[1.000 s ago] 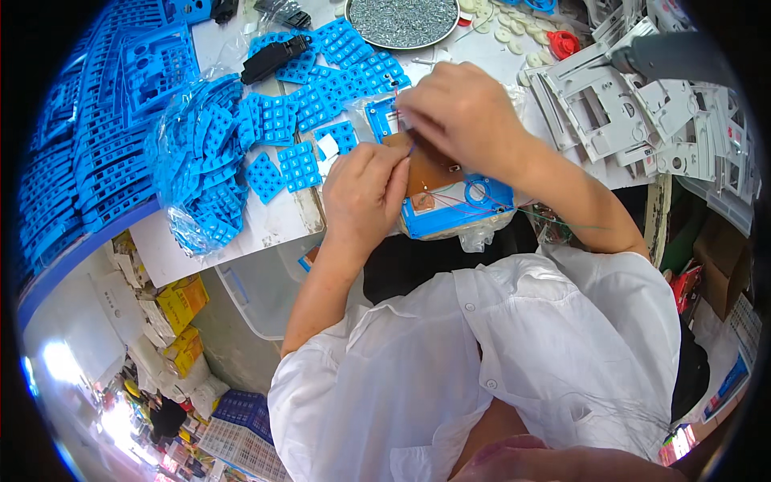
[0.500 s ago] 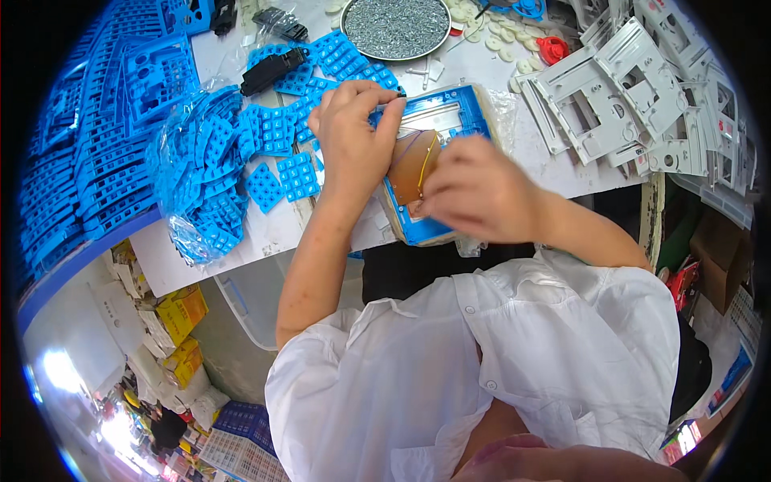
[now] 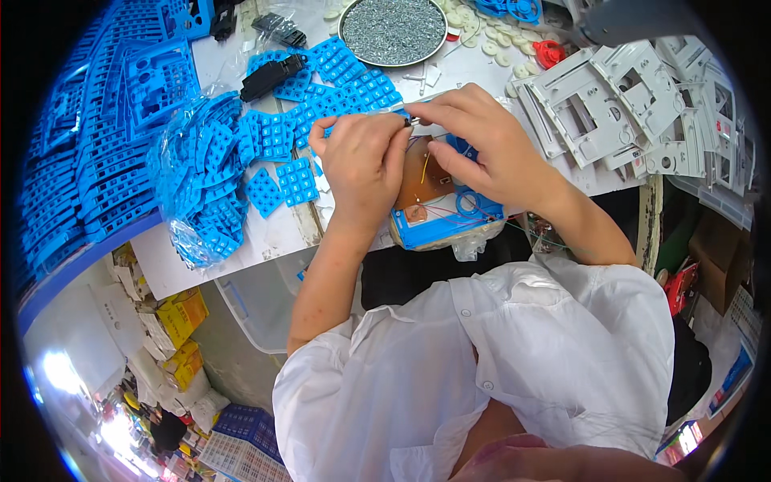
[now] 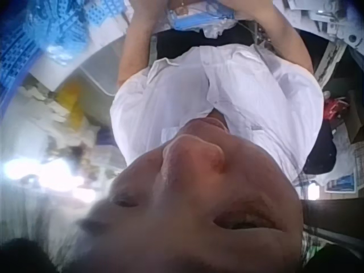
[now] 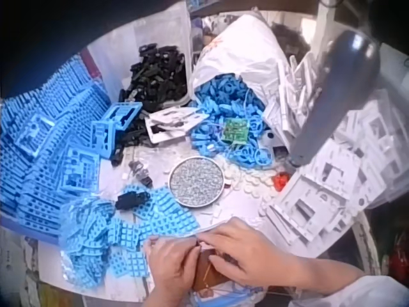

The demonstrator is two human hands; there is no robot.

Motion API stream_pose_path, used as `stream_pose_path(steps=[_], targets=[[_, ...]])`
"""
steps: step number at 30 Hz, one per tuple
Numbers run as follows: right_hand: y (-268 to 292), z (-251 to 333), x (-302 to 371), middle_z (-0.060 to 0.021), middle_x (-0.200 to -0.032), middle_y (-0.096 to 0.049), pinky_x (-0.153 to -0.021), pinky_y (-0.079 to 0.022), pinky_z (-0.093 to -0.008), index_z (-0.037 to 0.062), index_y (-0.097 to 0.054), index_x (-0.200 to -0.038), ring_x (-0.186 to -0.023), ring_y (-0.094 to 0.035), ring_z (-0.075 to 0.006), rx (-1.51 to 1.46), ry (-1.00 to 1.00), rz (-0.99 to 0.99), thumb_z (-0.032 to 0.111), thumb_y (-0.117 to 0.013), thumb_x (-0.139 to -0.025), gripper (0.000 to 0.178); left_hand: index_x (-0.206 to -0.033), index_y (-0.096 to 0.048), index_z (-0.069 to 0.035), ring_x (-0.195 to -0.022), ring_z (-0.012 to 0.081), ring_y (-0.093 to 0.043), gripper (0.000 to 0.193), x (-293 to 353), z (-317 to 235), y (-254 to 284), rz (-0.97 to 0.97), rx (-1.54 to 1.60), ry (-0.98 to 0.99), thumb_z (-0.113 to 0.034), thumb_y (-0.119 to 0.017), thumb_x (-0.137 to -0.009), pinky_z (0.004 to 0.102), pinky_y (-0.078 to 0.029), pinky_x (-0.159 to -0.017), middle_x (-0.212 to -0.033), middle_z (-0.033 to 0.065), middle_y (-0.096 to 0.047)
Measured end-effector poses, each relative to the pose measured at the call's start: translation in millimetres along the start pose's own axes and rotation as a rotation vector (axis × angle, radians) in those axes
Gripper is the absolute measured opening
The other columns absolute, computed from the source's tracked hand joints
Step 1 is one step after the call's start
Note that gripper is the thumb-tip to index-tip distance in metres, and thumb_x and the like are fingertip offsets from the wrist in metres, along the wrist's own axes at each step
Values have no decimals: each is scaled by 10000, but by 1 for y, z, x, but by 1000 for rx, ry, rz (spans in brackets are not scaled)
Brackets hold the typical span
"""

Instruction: Assembling the components of an electronic toy into a blue plastic casing using a screwdriver.

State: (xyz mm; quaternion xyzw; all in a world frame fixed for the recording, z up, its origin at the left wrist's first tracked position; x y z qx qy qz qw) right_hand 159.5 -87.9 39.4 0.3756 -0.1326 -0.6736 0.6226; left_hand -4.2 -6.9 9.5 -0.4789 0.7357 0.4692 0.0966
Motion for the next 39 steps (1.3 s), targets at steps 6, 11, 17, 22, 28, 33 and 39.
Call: stream_pose_path(steps=[6, 11, 17, 22, 28, 33, 39], targets=[[18, -16, -8, -113, -1128, -661, -920, -493, -404, 90, -692, -1257, -1073, -570, -305, 52, -20, 62, 81, -648, -817, 442, -935, -699, -157, -821, 159, -641, 151, 7, 2, 5, 53, -27, -87, -102, -783, -823, 459, -348, -960, -874, -47, -714], [21, -6, -1, -105, -1110, -659, -920, -488, -394, 103, -708, -1224, -1077, -558, -297, -43, 32, 97, 35, -642, -788, 446, -927, -716, -150, -809, 175, -644, 141, 7, 2, 7, 36, -37, -90, -81, -781, -822, 438, -360, -954, -870, -23, -715], [14, -8, -6, -112, -1116, -651, -931, -484, -392, 99, -699, -1248, -1094, -546, -304, -44, -9, 198, 35, -622, -779, 480, -933, -719, -151, -808, 180, -647, 161, 8, 2, 6, 53, -27, -133, -73, -788, -809, 427, -364, -963, -860, -17, -712], [23, -19, -16, -112, -1115, -646, -945, -477, -383, 120, -697, -1281, -1090, -550, -313, -11, -13, 133, 41, -599, -779, 518, -929, -715, -155, -816, 180, -649, 170, 8, 3, 7, 59, -15, -126, -75, -790, -799, 436, -358, -986, -861, -16, -711], [24, -39, -67, -37, -1120, -666, -771, -460, -269, 124, -697, -1304, -1002, -590, -138, -81, -63, 72, 61, -609, -851, 465, -943, -720, -152, -857, 198, -652, 162, 16, 1, 12, 121, 20, -26, -78, -766, -807, 477, -333, -1022, -903, 3, -715], [-15, -42, -181, -39, -952, -691, -693, -487, -269, 77, -737, -1213, -813, -605, -111, -29, -47, -40, 152, -658, -861, 369, -968, -732, -145, -852, 201, -653, 184, 26, -2, 7, 79, 162, 6, -71, -763, -802, 477, -328, -1029, -903, 0, -720], [-89, -111, -332, -86, -915, -743, -724, -565, -405, 96, -758, -1111, -817, -704, -283, 440, 114, -142, 179, -684, -836, 296, -965, -753, -135, -866, 202, -673, 181, 31, 5, 4, 80, 357, 85, -54, -772, -803, 439, -383, -968, -925, 0, -741]])
Point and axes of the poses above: each hand's wrist, its own x-axis away from the middle knuckle, its own y-axis out of the back of the hand, z = x × y, the point moved 3 cm from there along -x, towards the middle knuckle
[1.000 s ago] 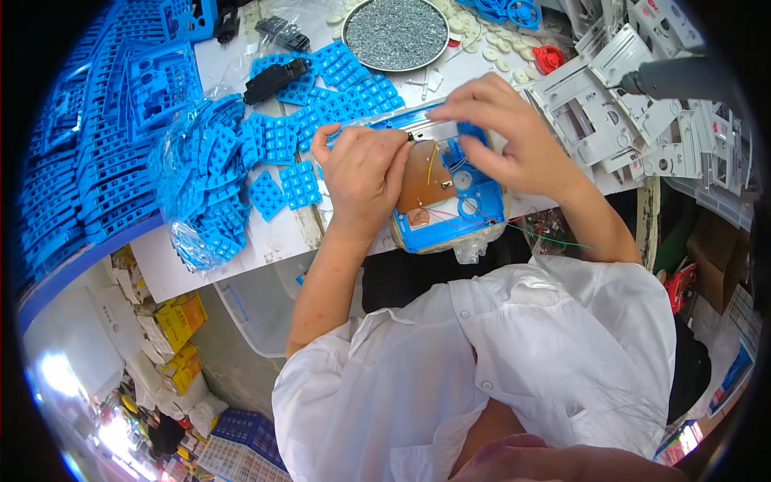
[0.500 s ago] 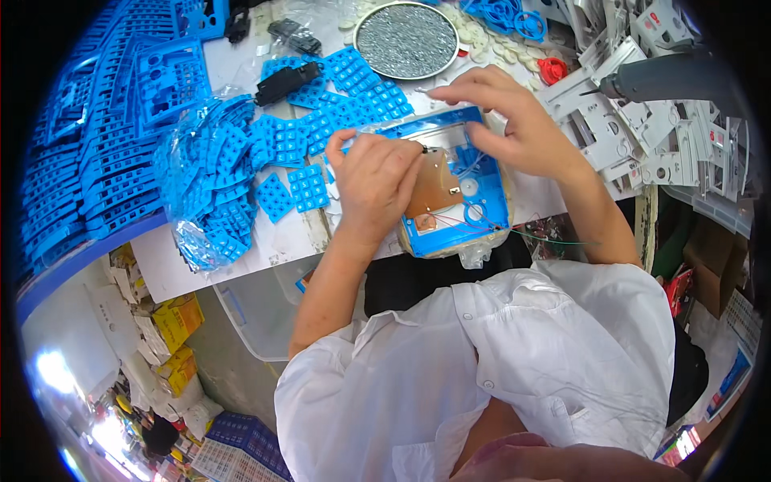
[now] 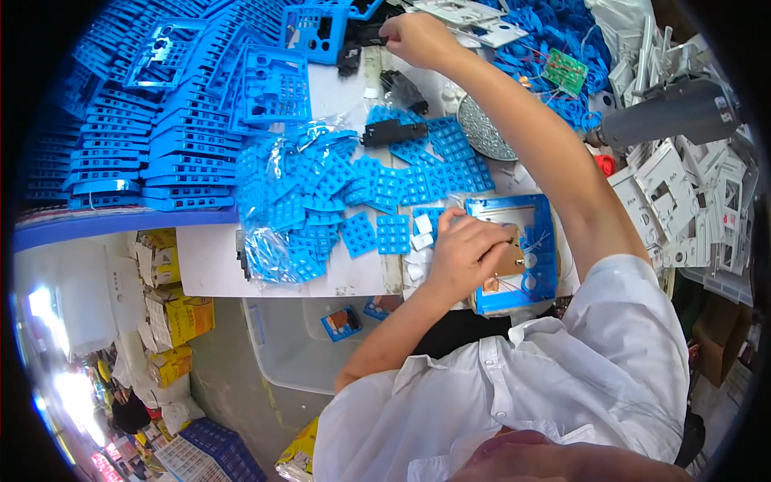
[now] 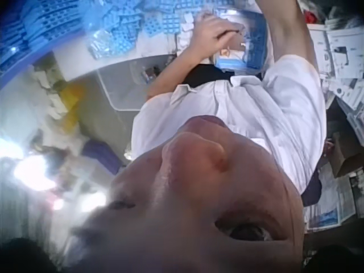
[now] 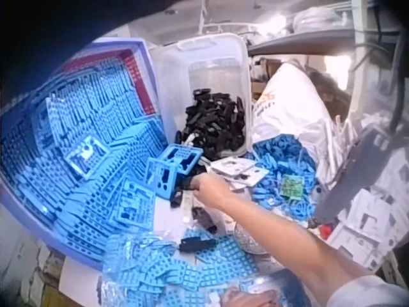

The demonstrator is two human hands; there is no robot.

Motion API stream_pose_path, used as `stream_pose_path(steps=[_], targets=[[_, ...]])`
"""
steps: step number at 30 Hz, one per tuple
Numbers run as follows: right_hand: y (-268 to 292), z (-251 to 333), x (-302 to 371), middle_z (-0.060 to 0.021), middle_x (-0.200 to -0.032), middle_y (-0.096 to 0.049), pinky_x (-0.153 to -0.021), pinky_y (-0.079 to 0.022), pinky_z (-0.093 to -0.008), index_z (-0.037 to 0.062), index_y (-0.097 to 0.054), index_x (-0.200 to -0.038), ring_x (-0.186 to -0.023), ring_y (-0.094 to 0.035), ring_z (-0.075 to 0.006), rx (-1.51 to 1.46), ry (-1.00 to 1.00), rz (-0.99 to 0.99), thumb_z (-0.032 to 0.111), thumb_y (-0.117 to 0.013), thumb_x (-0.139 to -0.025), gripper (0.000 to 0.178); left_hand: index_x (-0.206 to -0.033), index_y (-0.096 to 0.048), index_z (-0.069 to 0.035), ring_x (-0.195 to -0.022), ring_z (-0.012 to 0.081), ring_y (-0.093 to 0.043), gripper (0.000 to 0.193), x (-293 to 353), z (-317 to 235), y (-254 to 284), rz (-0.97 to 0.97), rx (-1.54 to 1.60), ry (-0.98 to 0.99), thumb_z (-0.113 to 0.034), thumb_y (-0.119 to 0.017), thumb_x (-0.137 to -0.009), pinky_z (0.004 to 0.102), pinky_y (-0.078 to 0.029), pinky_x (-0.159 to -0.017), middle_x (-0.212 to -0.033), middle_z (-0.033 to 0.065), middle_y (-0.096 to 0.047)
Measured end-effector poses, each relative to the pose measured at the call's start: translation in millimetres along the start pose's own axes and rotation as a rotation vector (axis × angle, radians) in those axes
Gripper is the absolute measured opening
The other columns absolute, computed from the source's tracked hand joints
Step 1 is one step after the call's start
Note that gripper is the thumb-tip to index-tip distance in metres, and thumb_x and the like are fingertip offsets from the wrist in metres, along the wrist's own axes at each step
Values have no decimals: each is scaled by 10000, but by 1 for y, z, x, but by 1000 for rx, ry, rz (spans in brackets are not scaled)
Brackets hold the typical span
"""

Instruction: Assembling the components of an electronic toy into a blue plastic casing using a screwdriver.

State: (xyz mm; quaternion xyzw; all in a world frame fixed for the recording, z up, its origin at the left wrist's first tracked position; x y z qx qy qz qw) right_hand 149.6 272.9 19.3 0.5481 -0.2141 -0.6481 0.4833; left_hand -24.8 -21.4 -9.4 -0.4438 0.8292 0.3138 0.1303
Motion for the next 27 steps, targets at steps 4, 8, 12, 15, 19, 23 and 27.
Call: stream_pose_path(steps=[4, 8, 12, 15, 19, 23, 27], targets=[[-41, 7, -34, -61, -1029, -735, -812, -554, -440, 131, -721, -1114, -1032, -661, -285, 482, 66, 6, 159, -659, -849, 274, -973, -721, -115, -882, 207, -678, 165, 3, 2, 3, 8, -18, -36, -63, -765, -823, 446, -388, -968, -973, 17, -742], [-63, -7, -31, -61, -1087, -684, -910, -499, -470, 135, -683, -1125, -1158, -592, -273, 599, 76, 78, 138, -603, -891, 248, -971, -712, -115, -881, 210, -678, 153, 4, 0, 2, 59, -32, -35, -62, -757, -835, 459, -377, -986, -979, 15, -743], [-18, -15, -21, -84, -998, -662, -781, -543, -391, 91, -601, -1264, -959, -669, -274, 127, 177, -137, 141, -802, -764, 541, -974, -714, -116, -877, 211, -681, 147, 1, -1, 0, 29, 13, -46, -56, -745, -843, 459, -377, -986, -959, 13, -742], [64, 19, 12, -129, -967, -667, -777, -542, -323, 45, -563, -1257, -865, -665, -156, -463, -44, -5, 130, -824, -802, 530, -959, -715, -105, -888, 230, -679, 126, 1, -1, 3, 17, -17, -42, -51, -735, -847, 447, -395, -959, -960, 32, -743], [164, 38, 104, -70, -944, -672, -772, -539, -309, 55, -532, -1328, -863, -654, -143, -819, -249, 110, 120, -875, -778, 652, -963, -719, -73, -940, 274, -668, 130, 3, 4, 11, 64, -50, -76, -28, -729, -841, 424, -449, -917, -984, 76, -741], [232, 46, 165, -70, -960, -667, -788, -532, -295, 35, -451, -1429, -891, -647, -133, -937, -366, 343, 131, -845, -832, 721, -975, -717, -37, -982, 300, -656, 129, 7, 9, 14, 32, -73, -59, 8, -700, -855, 402, -490, -913, -1017, 111, -738], [220, 46, 199, -87, -902, -674, -750, -521, -321, 93, -477, -1451, -833, -648, -173, -749, -241, 725, 137, -762, -822, 692, -967, -708, -39, -983, 303, -656, 124, 9, 6, 13, -1, 4, 3, 6, -699, -852, 405, -492, -917, -1010, 104, -736]])
Point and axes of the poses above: each hand's wrist, its own x-axis away from the middle knuckle, its own y-axis out of the back of the hand, z = x × y, the point moved 3 cm from there along -x, towards the middle knuckle
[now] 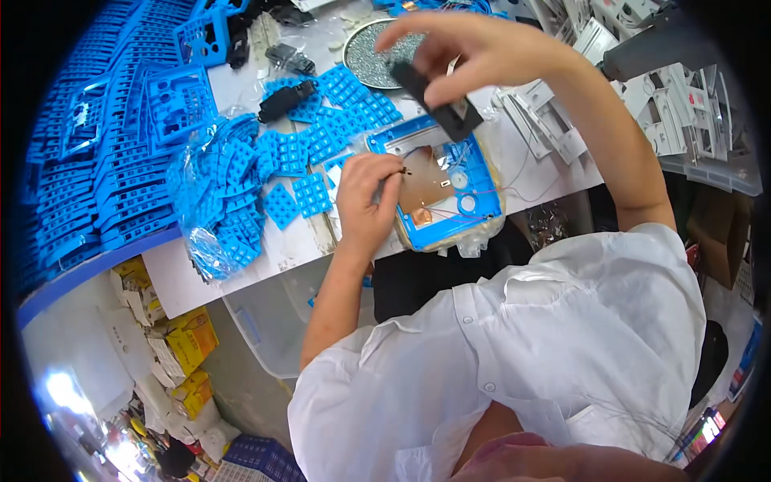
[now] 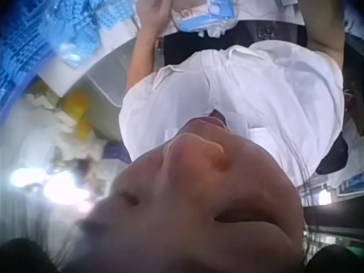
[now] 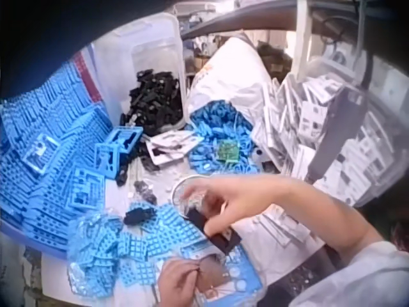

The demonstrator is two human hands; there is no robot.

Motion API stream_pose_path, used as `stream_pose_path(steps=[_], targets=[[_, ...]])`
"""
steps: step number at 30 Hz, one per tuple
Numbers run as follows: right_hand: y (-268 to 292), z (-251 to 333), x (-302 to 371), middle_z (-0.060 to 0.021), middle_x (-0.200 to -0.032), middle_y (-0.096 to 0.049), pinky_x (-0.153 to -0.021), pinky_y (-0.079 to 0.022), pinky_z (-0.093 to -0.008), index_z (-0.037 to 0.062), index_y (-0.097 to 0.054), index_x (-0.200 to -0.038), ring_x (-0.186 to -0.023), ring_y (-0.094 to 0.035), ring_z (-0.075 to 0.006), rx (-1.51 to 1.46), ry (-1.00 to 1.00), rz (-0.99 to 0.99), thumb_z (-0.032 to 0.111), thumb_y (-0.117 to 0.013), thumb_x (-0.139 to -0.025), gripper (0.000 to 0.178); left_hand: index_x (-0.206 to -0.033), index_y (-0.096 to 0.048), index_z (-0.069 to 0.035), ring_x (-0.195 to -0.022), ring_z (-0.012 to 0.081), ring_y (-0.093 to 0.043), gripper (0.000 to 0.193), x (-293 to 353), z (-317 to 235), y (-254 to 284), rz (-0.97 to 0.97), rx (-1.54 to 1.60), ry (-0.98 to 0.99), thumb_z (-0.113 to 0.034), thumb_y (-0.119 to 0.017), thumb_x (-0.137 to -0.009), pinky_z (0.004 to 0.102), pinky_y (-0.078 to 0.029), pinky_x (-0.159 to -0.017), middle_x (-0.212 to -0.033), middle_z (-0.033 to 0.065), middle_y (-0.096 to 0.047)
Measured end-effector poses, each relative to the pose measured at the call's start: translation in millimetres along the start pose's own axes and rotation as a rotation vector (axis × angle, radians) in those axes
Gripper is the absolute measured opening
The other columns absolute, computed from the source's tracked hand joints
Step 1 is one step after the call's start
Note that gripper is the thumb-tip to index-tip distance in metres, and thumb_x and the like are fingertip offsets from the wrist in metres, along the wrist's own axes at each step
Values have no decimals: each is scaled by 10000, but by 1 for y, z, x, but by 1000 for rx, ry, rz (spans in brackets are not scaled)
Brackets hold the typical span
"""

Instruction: Assembling the components of an electronic toy into a blue plastic casing using a screwdriver.

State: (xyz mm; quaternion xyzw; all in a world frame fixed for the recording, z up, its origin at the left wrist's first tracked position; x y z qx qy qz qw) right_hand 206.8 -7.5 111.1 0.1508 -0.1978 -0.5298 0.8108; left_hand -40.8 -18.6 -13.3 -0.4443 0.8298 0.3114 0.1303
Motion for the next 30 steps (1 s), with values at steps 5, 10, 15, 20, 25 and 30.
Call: stream_pose_path(steps=[5, 10, 15, 20, 25, 30], targets=[[-52, -39, -21, -130, -1034, -735, -804, -565, -367, 78, -513, -1432, -905, -695, -212, 118, -71, 408, 233, -740, -852, 642, -969, -705, -25, -1007, 292, -662, 91, 9, 9, -2, -80, 146, 86, -17, -700, -878, 400, -492, -935, -1042, 114, -743], [-62, -36, -1, -168, -1206, -692, -945, -529, -431, 84, -620, -1331, -1086, -671, -355, 422, 380, -223, 286, -780, -831, 563, -986, -705, -28, -996, 289, -661, 96, 13, 10, 0, -56, 87, 53, -29, -699, -890, 396, -495, -924, -1045, 114, -741], [-92, -43, 43, -135, -1176, -672, -930, -513, -429, 79, -617, -1282, -1057, -621, -324, 526, 259, -433, 254, -801, -810, 536, -991, -706, -38, -985, 286, -662, 103, 7, 8, -3, -28, 58, 12, -32, -704, -888, 392, -503, -899, -1034, 110, -738], [-102, -49, 37, -110, -1082, -676, -891, -518, -419, 61, -634, -1218, -996, -612, -317, 564, 230, -543, 164, -814, -757, 505, -991, -694, -2, -1036, 247, -640, 93, 9, 7, -2, -22, 96, 77, 21, -667, -904, 364, -477, -951, -1072, 116, -729], [-75, -33, 58, -111, -1044, -670, -814, -548, -400, 72, -658, -1231, -972, -638, -324, 543, 230, -505, 88, -817, -739, 517, -1008, -693, 11, -1031, 207, -636, 77, 9, 11, -2, -101, 228, 229, 15, -661, -938, 324, -488, -919, -1081, 113, -706], [-88, -31, 62, -137, -993, -628, -800, -548, -399, 108, -598, -1343, -964, -644, -336, 388, 165, -314, 59, -807, -753, 628, -965, -707, -10, -887, 230, -674, 70, -25, -8, 14, 93, 56, 180, -9, -698, -895, 318, -523, -809, -992, 105, -712]])
Point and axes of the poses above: each hand's wrist, its own x-axis away from the middle knuckle, its own y-axis out of the back of the hand, z = x × y, the point moved 3 cm from there along -x, towards the middle knuckle
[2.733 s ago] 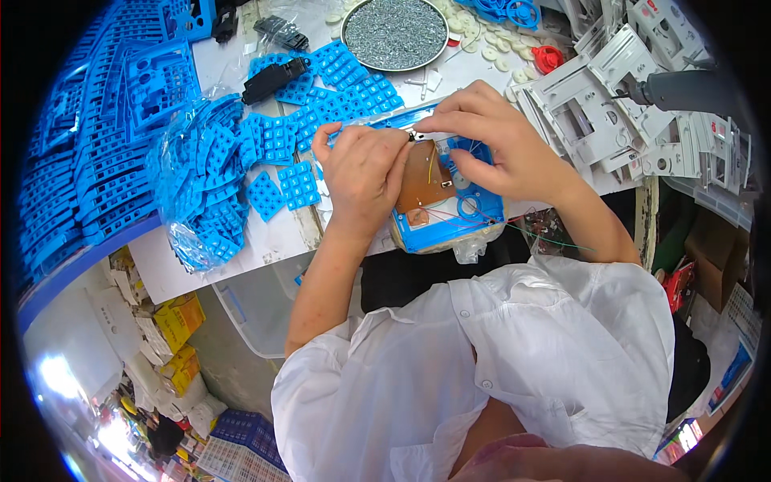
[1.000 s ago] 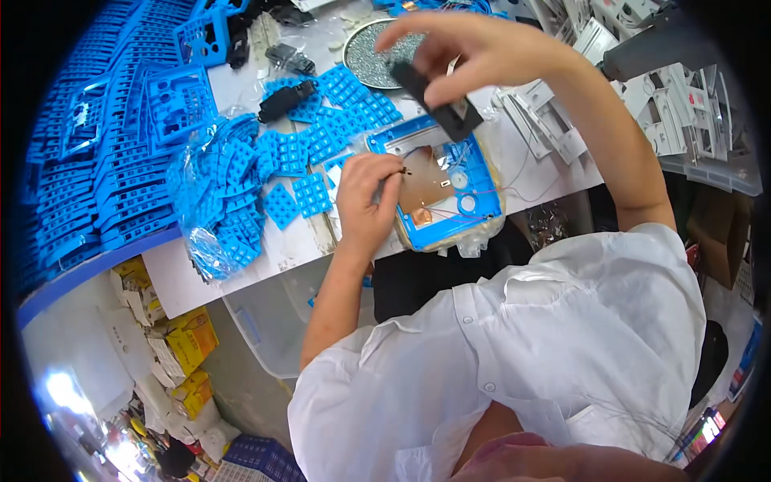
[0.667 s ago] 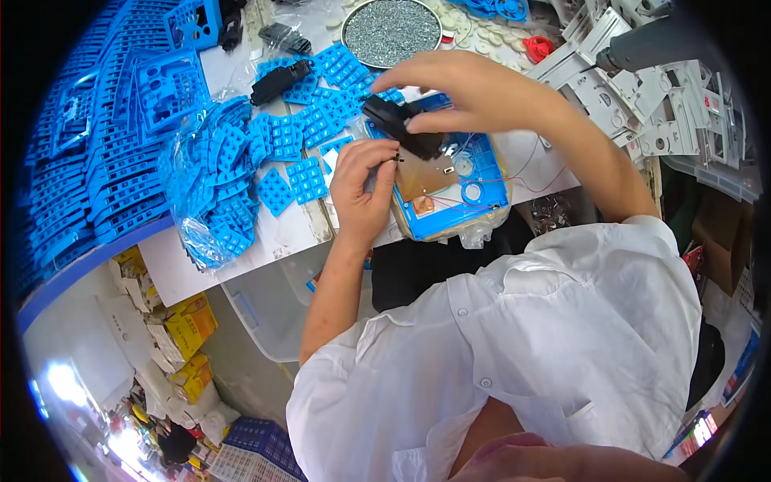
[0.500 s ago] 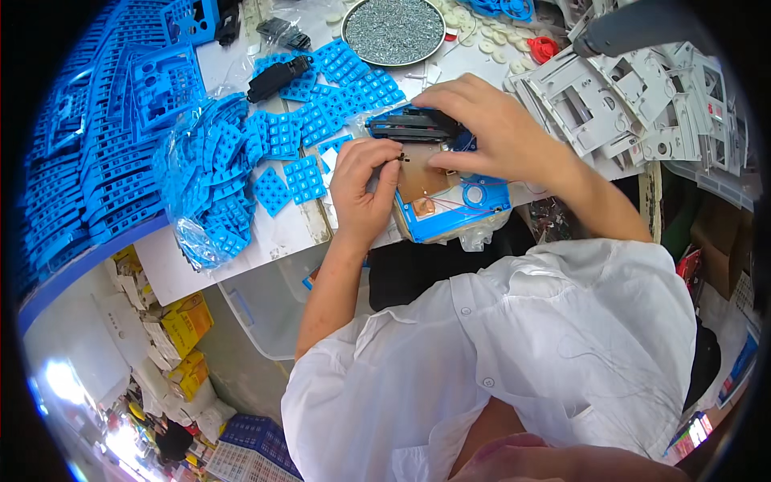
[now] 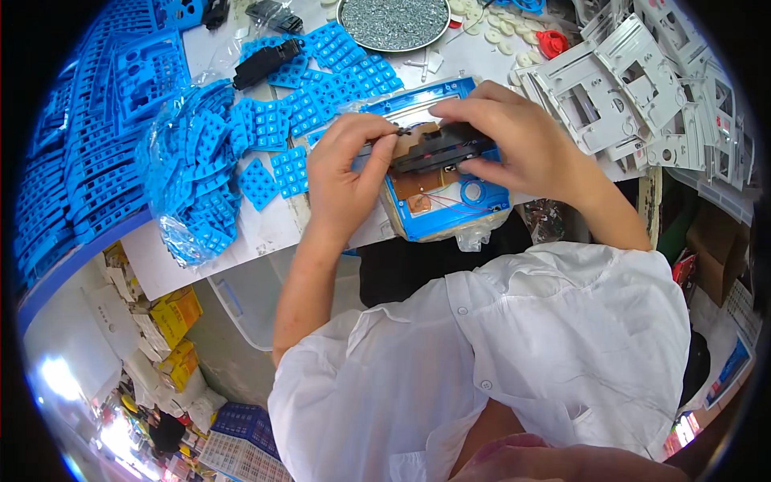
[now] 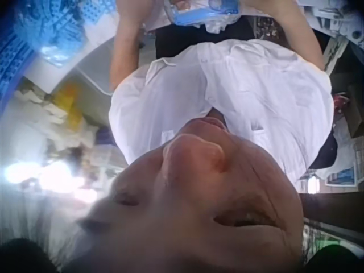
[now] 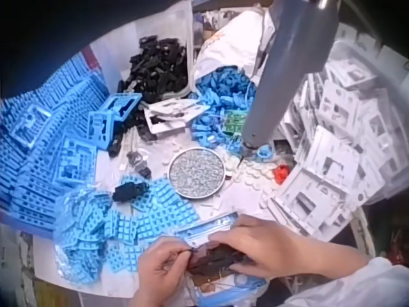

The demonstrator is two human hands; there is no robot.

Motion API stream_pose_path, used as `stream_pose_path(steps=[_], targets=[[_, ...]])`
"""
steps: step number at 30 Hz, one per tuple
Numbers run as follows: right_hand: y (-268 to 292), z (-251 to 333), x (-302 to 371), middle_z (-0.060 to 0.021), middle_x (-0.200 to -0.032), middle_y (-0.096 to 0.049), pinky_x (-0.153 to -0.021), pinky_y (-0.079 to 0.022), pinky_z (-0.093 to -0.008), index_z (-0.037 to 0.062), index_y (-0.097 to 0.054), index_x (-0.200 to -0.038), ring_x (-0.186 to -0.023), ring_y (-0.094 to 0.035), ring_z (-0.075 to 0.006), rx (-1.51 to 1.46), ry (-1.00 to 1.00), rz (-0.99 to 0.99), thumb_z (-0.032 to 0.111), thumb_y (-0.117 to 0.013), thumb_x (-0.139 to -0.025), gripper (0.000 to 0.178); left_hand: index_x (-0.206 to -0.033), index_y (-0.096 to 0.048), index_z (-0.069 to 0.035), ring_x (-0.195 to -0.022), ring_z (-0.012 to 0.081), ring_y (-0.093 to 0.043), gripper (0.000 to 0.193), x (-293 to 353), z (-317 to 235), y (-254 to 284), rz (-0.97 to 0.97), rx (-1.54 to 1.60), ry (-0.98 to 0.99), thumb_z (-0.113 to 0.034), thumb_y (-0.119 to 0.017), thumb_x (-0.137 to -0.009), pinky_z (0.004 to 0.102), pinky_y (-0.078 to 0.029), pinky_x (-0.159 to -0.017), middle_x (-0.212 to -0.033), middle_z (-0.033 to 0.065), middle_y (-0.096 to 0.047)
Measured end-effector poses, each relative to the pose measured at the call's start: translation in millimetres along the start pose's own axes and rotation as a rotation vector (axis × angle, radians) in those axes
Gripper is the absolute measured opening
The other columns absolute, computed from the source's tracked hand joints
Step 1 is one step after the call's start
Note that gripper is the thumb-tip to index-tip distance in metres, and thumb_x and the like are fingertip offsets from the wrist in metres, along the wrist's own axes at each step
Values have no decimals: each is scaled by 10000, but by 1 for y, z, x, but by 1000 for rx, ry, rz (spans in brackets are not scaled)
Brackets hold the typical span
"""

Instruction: Assembling the components of an electronic toy into a blue plastic casing using a screwdriver.

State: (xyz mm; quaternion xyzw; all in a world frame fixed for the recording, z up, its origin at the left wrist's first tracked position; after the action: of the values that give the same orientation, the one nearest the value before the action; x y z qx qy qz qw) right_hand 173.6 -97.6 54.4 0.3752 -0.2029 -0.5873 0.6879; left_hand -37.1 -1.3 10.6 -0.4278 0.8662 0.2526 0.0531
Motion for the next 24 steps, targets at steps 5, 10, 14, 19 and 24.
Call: stream_pose_path(steps=[5, 10, 14, 19, 24], targets=[[-12, -6, 0, -130, -1119, -664, -826, -549, -399, 84, -568, -1365, -1000, -630, -324, -70, 19, -14, 51, -803, -748, 661, -888, -682, -44, -818, 299, -665, 62, -20, -9, 0, 235, -206, -133, -73, -724, -853, 396, -527, -713, -891, 93, -681], [-13, -7, -2, -121, -1178, -679, -840, -550, -404, 71, -556, -1363, -1011, -620, -318, -59, 42, 9, 58, -809, -736, 676, -897, -674, -43, -835, 321, -657, 78, -32, -13, 4, 344, -293, -193, -75, -727, -850, 403, -529, -722, -900, 108, -671], [-12, -5, -4, -111, -1116, -674, -828, -541, -408, 71, -553, -1353, -997, -613, -328, -27, 52, 42, 67, -812, -737, 668, -910, -675, -43, -846, 328, -656, 94, -37, -13, 5, 432, -322, -213, -69, -734, -841, 402, -534, -725, -916, 113, -669], [-13, -6, -5, -111, -1080, -661, -816, -532, -416, 66, -553, -1350, -972, -605, -333, -50, 81, 51, 64, -804, -733, 667, -898, -678, -51, -837, 320, -649, 110, -42, -16, 7, 500, -386, -251, -97, -745, -825, 406, -531, -710, -898, 104, -650], [-11, -5, -9, -117, -1071, -661, -811, -534, -416, 53, -562, -1343, -955, -602, -334, -61, 100, 51, 58, -797, -729, 658, -851, -657, -55, -798, 305, -632, 111, -48, -14, 6, 543, -360, -280, -101, -746, -802, 409, -519, -677, -843, 89, -614]])
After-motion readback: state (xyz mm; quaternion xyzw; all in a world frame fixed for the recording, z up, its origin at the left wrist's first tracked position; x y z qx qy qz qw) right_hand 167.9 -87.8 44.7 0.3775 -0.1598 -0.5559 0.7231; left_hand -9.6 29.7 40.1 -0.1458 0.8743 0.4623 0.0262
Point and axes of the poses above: each hand's wrist, its own x-axis away from the middle knuckle, its own y-axis out of the back of the hand, z = x × y, the point moved 3 cm from there along -x, towards the middle knuckle
